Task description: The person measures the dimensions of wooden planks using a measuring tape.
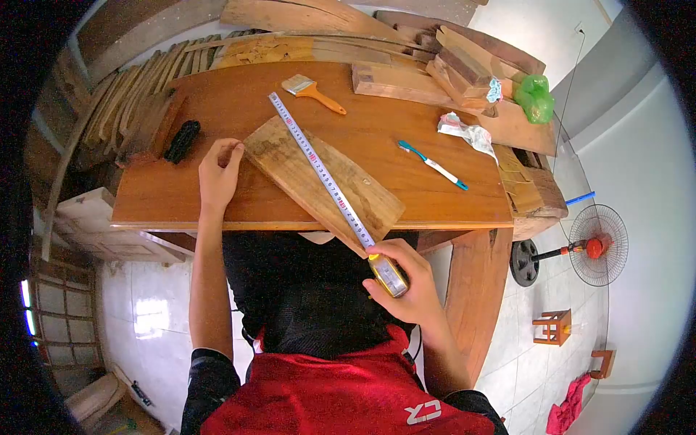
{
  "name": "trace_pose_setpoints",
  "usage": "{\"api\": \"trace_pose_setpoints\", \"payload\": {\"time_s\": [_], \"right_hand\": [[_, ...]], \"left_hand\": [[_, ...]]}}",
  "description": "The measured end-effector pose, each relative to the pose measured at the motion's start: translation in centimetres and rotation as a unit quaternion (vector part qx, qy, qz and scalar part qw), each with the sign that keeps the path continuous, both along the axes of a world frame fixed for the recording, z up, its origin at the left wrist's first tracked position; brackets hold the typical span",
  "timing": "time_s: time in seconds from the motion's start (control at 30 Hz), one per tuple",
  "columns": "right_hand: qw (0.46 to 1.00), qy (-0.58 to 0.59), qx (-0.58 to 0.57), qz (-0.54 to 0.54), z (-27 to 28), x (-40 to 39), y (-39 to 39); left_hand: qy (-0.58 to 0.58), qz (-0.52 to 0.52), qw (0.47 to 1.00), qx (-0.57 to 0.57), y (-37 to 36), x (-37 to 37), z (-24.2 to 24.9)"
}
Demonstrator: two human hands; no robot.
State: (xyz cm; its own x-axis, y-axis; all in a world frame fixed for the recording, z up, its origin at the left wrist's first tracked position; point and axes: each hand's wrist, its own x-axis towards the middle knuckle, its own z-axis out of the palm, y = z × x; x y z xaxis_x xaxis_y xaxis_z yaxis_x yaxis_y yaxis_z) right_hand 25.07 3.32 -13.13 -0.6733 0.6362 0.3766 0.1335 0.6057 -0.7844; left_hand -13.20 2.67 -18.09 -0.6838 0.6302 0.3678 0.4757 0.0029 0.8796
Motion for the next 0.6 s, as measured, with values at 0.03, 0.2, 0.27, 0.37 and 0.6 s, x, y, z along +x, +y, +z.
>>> {"api": "trace_pose_setpoints", "payload": {"time_s": [0.03, 0.2, 0.27, 0.37, 0.6], "right_hand": [[1.0, -0.001, -0.002, 0.001, -0.1, -0.1, 0.0], [1.0, -0.02, 0.015, 0.001, 0.1, -0.4, -0.2], [0.999, -0.033, 0.004, -0.01, 0.6, -0.6, -0.6], [0.999, -0.045, 0.011, -0.018, 0.9, -0.8, -1.0], [0.998, -0.055, 0.026, -0.015, 0.8, -0.9, -1.1]], "left_hand": [[0.085, 0.022, 0.996, 0.015, 0.2, 0.1, 0.1], [0.218, 0.018, 0.976, 0.0, 1.8, 1.9, 0.7], [0.252, 0.036, 0.967, -0.026, 2.8, 1.5, 1.0], [0.262, 0.031, 0.962, -0.069, 4.4, 1.2, 1.7], [0.187, -0.009, 0.967, -0.17, 6.3, 2.6, 3.1]]}}
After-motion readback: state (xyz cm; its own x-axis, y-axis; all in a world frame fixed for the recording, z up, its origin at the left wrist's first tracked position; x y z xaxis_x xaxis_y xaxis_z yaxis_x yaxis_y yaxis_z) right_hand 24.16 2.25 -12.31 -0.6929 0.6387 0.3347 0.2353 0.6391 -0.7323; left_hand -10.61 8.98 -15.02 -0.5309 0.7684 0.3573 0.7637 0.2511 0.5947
